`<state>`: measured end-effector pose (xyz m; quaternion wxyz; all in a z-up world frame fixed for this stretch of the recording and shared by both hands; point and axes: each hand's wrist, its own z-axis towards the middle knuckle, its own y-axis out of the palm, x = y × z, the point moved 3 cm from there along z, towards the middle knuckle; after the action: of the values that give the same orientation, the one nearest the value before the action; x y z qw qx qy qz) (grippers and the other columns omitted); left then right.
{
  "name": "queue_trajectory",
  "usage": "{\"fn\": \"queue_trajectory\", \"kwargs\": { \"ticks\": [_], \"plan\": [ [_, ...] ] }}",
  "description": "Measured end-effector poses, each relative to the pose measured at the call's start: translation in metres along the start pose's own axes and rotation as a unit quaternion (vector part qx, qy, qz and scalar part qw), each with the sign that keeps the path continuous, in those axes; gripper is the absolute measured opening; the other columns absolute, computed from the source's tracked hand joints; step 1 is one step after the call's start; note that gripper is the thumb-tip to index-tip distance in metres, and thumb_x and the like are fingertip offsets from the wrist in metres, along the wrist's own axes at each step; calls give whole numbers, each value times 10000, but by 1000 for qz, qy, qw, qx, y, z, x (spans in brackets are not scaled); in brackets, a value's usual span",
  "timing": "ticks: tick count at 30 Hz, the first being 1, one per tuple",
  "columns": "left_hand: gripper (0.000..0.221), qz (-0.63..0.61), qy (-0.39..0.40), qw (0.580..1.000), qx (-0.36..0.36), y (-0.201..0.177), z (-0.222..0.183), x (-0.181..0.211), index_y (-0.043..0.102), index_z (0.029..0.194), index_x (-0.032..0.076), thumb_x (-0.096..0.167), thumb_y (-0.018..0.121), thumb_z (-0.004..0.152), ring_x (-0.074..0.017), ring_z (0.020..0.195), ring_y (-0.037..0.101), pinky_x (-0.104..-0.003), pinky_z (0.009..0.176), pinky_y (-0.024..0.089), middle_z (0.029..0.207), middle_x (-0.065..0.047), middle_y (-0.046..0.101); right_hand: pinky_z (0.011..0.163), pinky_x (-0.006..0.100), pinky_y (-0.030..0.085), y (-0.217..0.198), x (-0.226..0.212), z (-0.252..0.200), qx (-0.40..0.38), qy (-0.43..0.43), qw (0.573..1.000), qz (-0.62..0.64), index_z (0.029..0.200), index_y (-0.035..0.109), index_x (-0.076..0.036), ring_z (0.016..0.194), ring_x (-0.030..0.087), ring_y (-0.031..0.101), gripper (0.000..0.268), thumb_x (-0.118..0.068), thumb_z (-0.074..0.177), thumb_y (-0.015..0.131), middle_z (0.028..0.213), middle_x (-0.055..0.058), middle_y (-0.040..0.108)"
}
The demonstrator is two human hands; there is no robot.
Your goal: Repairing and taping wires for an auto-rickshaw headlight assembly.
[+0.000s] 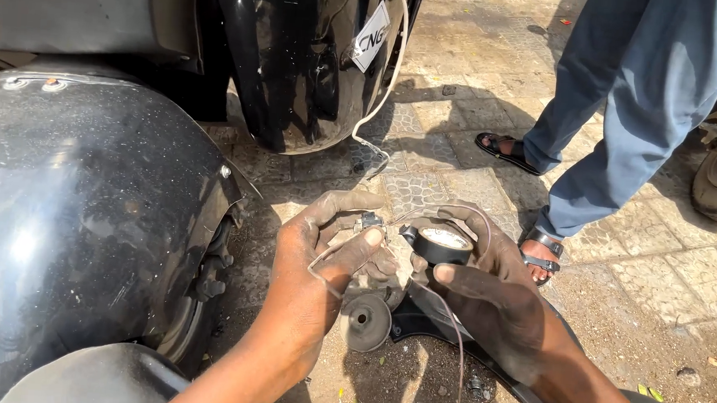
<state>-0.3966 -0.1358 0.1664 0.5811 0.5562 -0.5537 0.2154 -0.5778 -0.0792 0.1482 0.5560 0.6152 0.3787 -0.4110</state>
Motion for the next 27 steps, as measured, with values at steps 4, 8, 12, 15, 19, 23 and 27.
{"fn": "queue_trajectory", "kwargs": {
  "ticks": [4,8,12,15,19,23,27],
  "plan": [
    [247,49,84,995,-1,-6,8,-5,683,1119,33,91,693,879,-158,731,716,-303,667,591,911,-103,727,882,378,508,-5,7,1,-6,25,997,-75,1148,562,29,912,212,640,421,-153,852,801,920,105,652],
    [174,122,158,980,2,-7,7,-5,700,1047,25,91,688,886,-141,731,734,-281,706,626,900,-70,725,929,372,528,-8,11,-1,35,35,996,-71,1113,618,-29,981,193,694,485,-186,693,804,974,85,732],
    [135,120,242,963,3,-9,7,-7,655,1015,18,66,711,903,-107,782,718,-269,673,577,889,-67,695,926,405,524,-19,25,-3,-7,9,1000,-5,1148,604,-11,1046,248,665,383,-175,856,789,1029,137,701],
    [139,89,244,966,-13,-9,7,-10,649,1022,6,38,713,903,-114,773,712,-266,664,567,888,-77,686,884,432,562,-24,31,0,-5,17,999,42,1164,615,-69,1067,245,682,368,-153,847,781,1107,112,729],
    [152,52,240,968,-43,-6,5,-10,667,1058,-9,36,690,914,-114,792,720,-257,686,576,928,-77,702,897,406,610,-22,30,3,64,11,998,3,1093,669,-7,953,214,699,321,-148,824,772,1016,96,728],
    [179,67,243,967,-36,-6,7,-13,660,1049,0,60,712,889,-106,836,739,-257,714,590,929,-57,713,726,345,533,-30,33,2,96,35,993,-59,1125,723,15,865,205,692,340,-142,828,775,953,134,745],
    [171,36,243,968,-47,-6,9,-12,688,1012,1,96,762,891,-113,854,714,-266,775,584,893,-60,739,707,340,565,-14,25,-1,75,7,993,-90,1149,733,35,796,207,695,419,-183,798,802,898,108,737]
  ]
}}
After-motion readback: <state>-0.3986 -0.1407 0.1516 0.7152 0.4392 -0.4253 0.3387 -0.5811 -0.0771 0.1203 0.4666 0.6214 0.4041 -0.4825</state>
